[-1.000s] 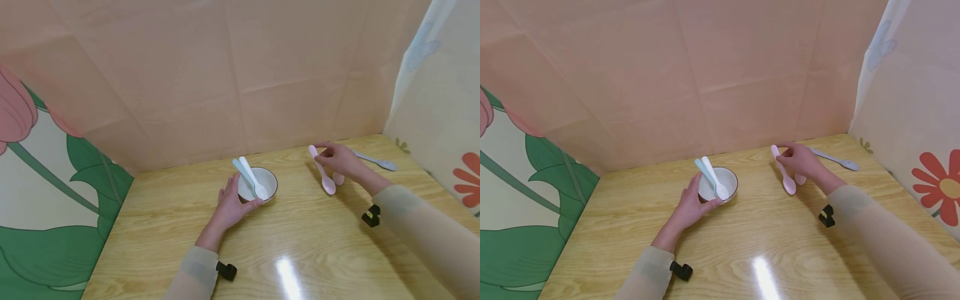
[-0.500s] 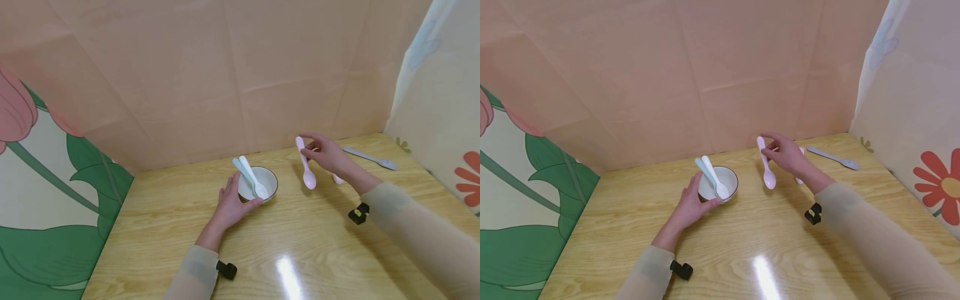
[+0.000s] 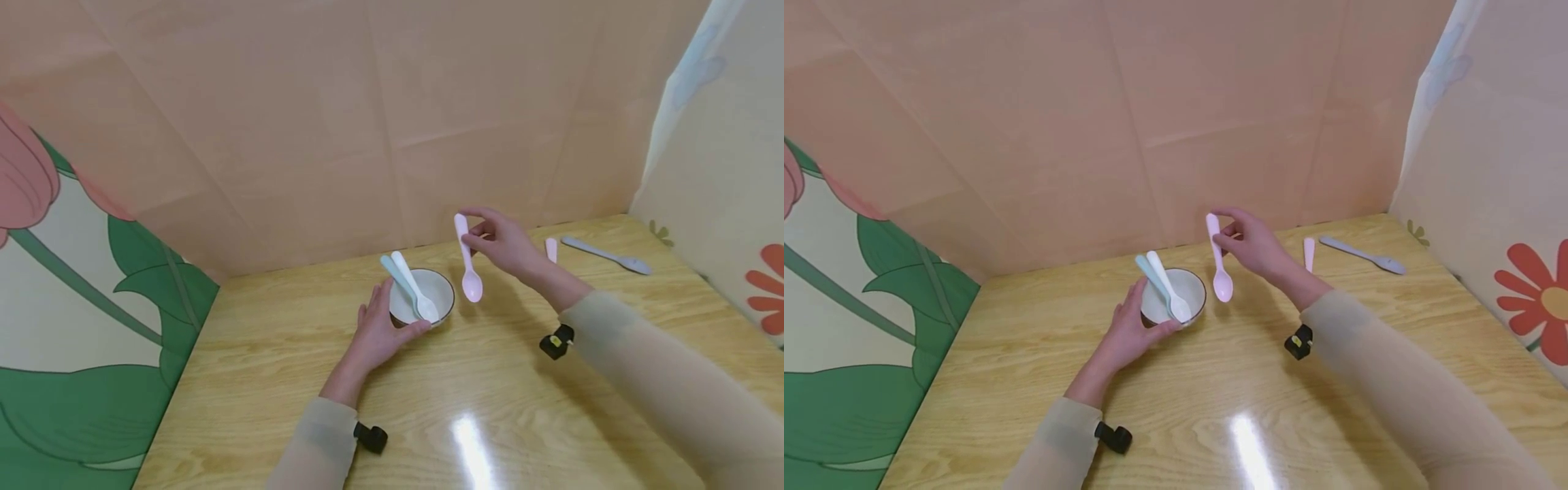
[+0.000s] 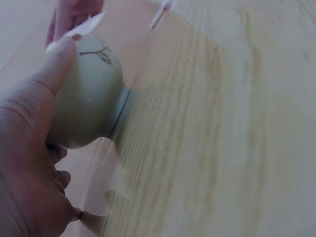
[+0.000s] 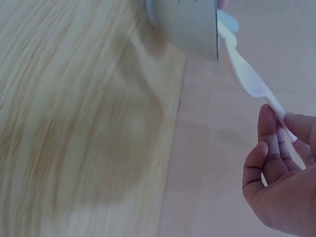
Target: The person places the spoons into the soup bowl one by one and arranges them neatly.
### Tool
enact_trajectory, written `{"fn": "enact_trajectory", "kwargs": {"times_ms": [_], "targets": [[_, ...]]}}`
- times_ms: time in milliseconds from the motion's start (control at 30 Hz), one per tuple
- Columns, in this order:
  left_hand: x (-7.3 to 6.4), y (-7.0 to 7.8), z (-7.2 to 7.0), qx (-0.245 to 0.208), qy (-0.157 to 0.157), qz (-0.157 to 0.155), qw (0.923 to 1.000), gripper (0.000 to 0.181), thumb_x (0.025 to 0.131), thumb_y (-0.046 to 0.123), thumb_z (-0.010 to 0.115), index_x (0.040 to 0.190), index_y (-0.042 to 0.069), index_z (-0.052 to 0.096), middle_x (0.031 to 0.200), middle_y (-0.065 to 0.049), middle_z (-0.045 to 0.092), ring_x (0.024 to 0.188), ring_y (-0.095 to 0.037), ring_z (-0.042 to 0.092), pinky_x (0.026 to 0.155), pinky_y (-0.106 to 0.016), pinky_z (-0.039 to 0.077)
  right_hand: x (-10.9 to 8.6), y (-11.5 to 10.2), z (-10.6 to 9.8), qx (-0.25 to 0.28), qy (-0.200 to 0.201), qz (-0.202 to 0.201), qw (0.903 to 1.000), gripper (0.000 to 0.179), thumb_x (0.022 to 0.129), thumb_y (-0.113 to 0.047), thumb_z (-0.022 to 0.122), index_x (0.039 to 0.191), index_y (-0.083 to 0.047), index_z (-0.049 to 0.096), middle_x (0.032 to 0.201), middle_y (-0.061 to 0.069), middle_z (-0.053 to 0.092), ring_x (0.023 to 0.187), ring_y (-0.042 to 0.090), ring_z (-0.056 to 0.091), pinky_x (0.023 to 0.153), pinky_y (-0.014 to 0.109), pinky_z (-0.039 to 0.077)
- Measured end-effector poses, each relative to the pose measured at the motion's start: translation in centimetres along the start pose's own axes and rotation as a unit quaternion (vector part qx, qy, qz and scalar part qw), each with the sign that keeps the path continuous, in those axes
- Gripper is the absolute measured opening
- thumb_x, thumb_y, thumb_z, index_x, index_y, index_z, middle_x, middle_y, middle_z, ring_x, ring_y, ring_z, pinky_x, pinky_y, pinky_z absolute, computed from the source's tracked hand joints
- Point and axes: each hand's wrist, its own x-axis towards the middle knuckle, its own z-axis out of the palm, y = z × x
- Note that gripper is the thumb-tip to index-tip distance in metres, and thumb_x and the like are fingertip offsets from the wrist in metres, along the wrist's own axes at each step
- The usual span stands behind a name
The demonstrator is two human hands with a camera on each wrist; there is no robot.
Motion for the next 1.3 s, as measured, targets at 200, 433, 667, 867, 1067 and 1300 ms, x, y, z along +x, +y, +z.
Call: {"fn": "enact_trajectory", "kwargs": {"times_ms": [200,433,667,867,1067,1300], "targets": [[0.0,0.0,0.0,0.006,-0.002,0.004,1.0,0.118,0.091,0.067,0.084,0.177,0.022,0.018,0.179,-0.01,0.031,0.169,-0.037,0.009,0.131,-0.068,0.002,0.7,-1.0,1.3,0.03,-0.003,0.005,0.9995,0.057,0.111,-0.011,0.069,0.165,-0.01,0.049,0.113,0.023,0.071,0.097,0.035,0.076,0.077,0.029,0.054],[-0.2,0.3,-0.2,0.004,-0.004,0.006,1.0,0.117,0.092,0.065,0.084,0.177,0.022,0.017,0.179,-0.01,0.03,0.169,-0.039,0.009,0.131,-0.069,0.001,1.1,-1.5,2.8,0.039,-0.014,0.005,0.9991,0.055,0.111,-0.009,0.068,0.163,-0.011,0.051,0.111,0.022,0.072,0.102,0.043,0.074,0.079,0.031,0.054],[-0.2,0.3,-0.2,0.01,-0.006,0.005,0.9999,0.117,0.092,0.065,0.083,0.177,0.021,0.016,0.18,-0.011,0.029,0.169,-0.037,0.01,0.131,-0.068,0.002,1.7,-1.6,4.3,0.046,-0.02,-0.011,0.9987,0.053,0.11,-0.005,0.067,0.161,-0.009,0.052,0.107,0.023,0.074,0.102,0.046,0.072,0.074,0.03,0.052],[-0.1,0.3,-0.1,0.009,-0.006,0.008,0.9999,0.117,0.092,0.065,0.084,0.178,0.022,0.016,0.18,-0.009,0.03,0.169,-0.036,0.009,0.131,-0.069,0.002,1.8,-1.6,5.4,0.055,-0.03,-0.017,0.9979,0.053,0.109,-0.004,0.068,0.159,-0.007,0.052,0.107,0.023,0.073,0.102,0.041,0.072,0.079,0.031,0.054],[-0.1,0.1,0.0,0.01,-0.006,0.01,0.9999,0.117,0.092,0.067,0.083,0.177,0.024,0.016,0.179,-0.007,0.031,0.169,-0.036,0.01,0.131,-0.069,0.002,1.9,-1.1,6.3,0.048,-0.041,-0.022,0.9978,0.052,0.11,-0.004,0.068,0.159,-0.007,0.052,0.109,0.022,0.072,0.105,0.04,0.069,0.087,0.041,0.055],[-0.2,0.1,0.1,0.005,-0.005,0.007,0.9999,0.117,0.092,0.067,0.083,0.177,0.024,0.017,0.179,-0.005,0.031,0.17,-0.034,0.01,0.131,-0.068,0.002,1.8,-0.7,7.1,0.041,-0.056,-0.021,0.9973,0.051,0.11,-0.005,0.067,0.159,-0.008,0.052,0.111,0.022,0.073,0.105,0.039,0.07,0.088,0.04,0.054]]}}
